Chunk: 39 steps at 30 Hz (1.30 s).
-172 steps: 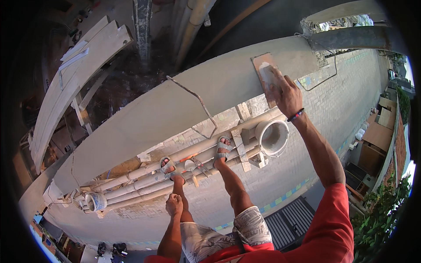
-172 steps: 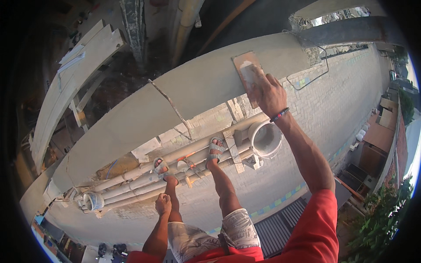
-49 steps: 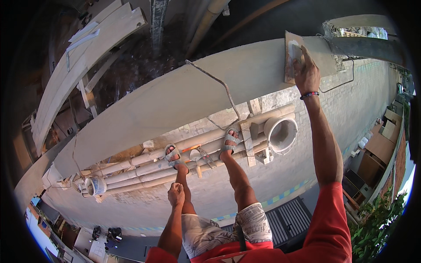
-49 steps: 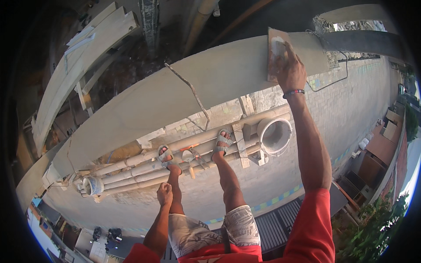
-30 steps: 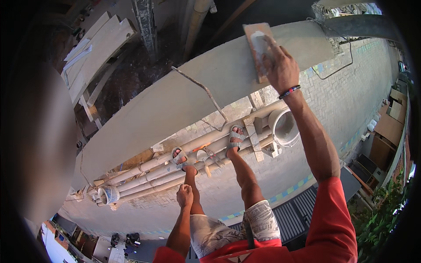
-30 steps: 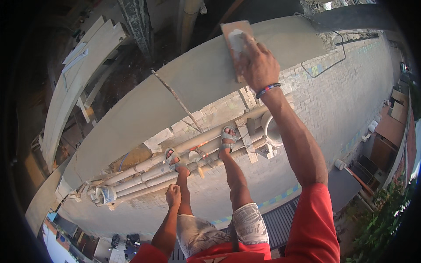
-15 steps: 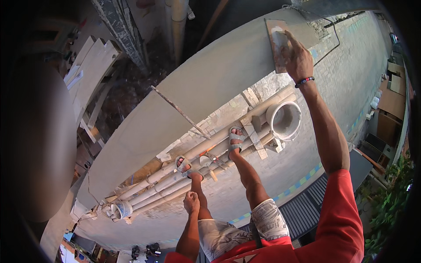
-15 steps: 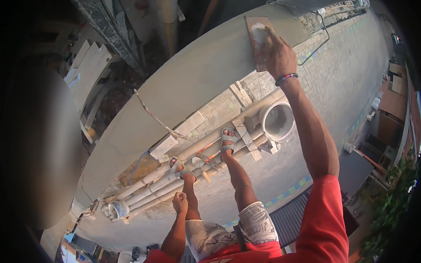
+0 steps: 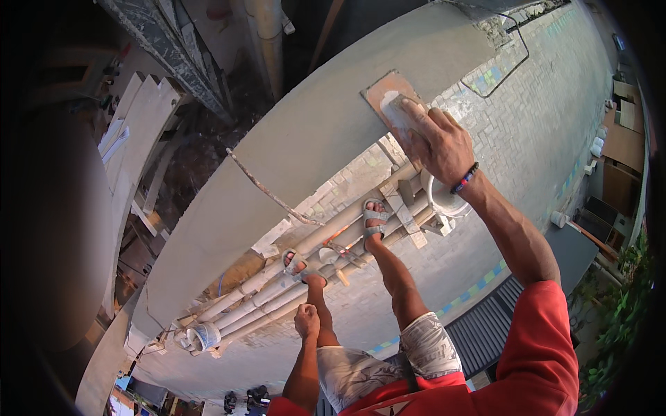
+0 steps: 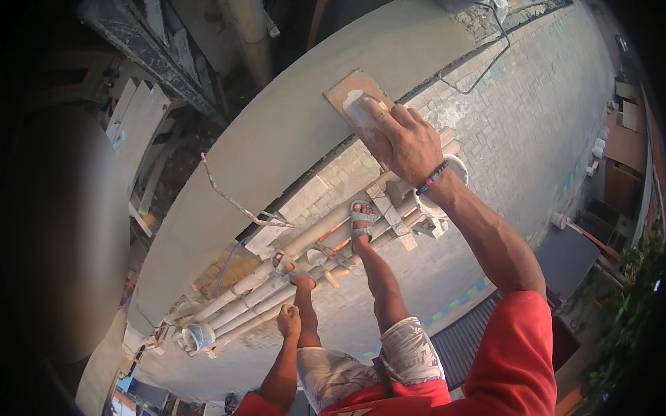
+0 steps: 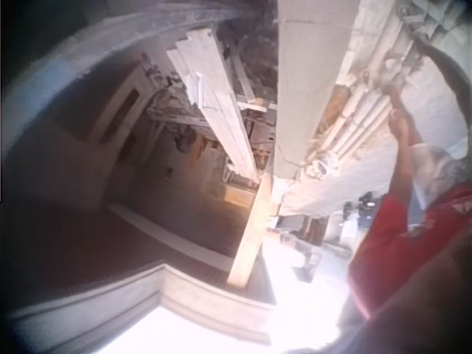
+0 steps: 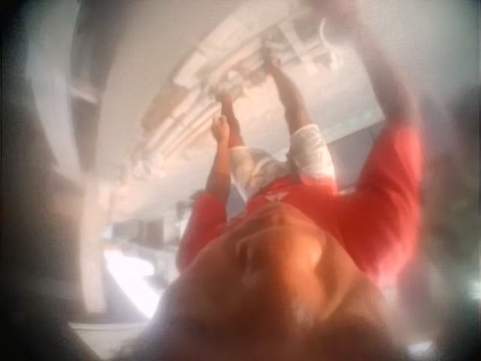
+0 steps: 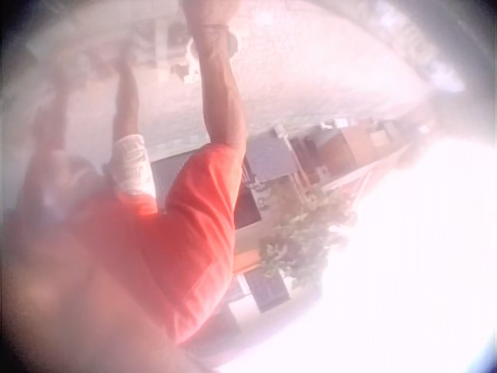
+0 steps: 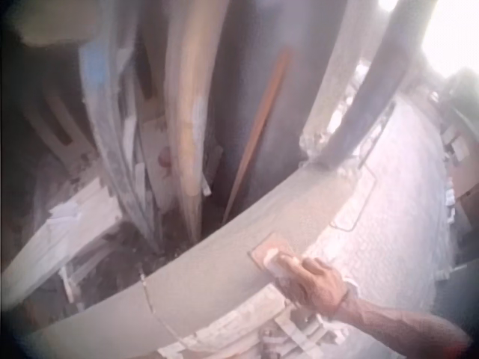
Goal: The person smooths a wet plaster surface on a long horizontal beam using a trowel. They repeatedly dip the trowel into a bucket of water and continue smoothing the beam along its length.
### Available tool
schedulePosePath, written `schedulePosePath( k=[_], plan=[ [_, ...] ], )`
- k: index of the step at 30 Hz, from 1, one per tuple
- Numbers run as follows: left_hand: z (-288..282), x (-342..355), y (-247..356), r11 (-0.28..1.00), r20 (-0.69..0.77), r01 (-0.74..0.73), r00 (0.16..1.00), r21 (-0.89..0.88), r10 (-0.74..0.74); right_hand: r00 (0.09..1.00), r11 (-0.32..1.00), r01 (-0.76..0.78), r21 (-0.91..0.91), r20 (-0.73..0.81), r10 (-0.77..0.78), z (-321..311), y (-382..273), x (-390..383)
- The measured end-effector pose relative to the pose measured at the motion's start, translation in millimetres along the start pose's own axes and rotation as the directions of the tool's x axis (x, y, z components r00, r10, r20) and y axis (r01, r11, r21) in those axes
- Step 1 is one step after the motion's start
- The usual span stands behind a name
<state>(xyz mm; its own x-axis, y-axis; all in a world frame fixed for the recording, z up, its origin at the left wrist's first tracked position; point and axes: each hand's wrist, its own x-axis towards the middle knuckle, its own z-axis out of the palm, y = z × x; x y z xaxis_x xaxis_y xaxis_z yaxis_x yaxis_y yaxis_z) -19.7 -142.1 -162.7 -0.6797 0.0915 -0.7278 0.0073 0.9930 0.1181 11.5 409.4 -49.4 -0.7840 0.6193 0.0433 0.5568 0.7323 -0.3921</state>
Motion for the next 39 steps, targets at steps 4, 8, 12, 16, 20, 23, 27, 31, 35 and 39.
schedulePosePath(
  k=[4, 8, 12, 16, 20, 23, 27, 31, 35, 39],
  plan=[
    [1.5, 0.5, -6.0, 0.999, -0.047, -0.051, 0.998, 0.003, 0.051, 0.994, 0.992, -0.098, -0.080, -0.046, 0.094, -19.6, 53.1, -31.2],
    [2.6, 7.3, -7.1, 0.998, -0.002, -0.061, 0.998, 0.010, 0.061, 0.968, 0.975, -0.222, -0.021, -0.128, 0.218, -5.2, 36.2, 26.3],
    [-1.5, 1.0, 0.8, 1.000, -0.011, -0.014, 1.000, 0.028, 0.014, 0.984, 0.985, 0.170, 0.030, 0.042, -0.172, 22.4, -27.8, -16.2],
    [-3.9, -1.8, -2.1, 0.998, -0.049, -0.054, 0.997, 0.019, 0.055, 0.999, 0.996, -0.051, -0.068, -0.021, 0.050, -13.1, 29.5, -30.3],
    [2.7, 5.0, -3.8, 0.999, 0.003, -0.050, 0.999, -0.019, 0.050, 0.994, 0.993, -0.103, -0.056, -0.036, 0.101, 2.3, 5.4, 19.3],
    [2.8, 2.7, -4.0, 0.999, 0.017, -0.046, 0.999, 0.010, 0.046, 0.990, 0.990, 0.137, 0.030, 0.032, -0.138, 22.6, -35.9, -18.8],
    [-1.3, 1.7, -8.2, 0.998, -0.006, -0.061, 0.998, 0.003, 0.061, 1.000, 0.996, 0.015, -0.083, -0.013, -0.016, -1.6, 12.6, -39.1],
    [0.9, 2.7, -4.3, 0.998, 0.017, -0.063, 0.998, -0.001, 0.063, 0.996, 0.996, -0.081, -0.042, -0.030, 0.079, 10.6, -25.5, -5.9],
    [-2.6, -1.0, -7.4, 0.998, 0.013, -0.067, 0.998, -0.003, 0.067, 0.999, 0.998, 0.054, -0.038, 0.000, -0.055, 16.4, -22.9, -47.6],
    [-5.8, 3.7, -10.5, 0.997, 0.002, -0.071, 0.997, -0.009, 0.071, 0.981, 0.982, -0.176, -0.065, -0.099, 0.169, 6.6, 2.7, -30.4]
  ],
)
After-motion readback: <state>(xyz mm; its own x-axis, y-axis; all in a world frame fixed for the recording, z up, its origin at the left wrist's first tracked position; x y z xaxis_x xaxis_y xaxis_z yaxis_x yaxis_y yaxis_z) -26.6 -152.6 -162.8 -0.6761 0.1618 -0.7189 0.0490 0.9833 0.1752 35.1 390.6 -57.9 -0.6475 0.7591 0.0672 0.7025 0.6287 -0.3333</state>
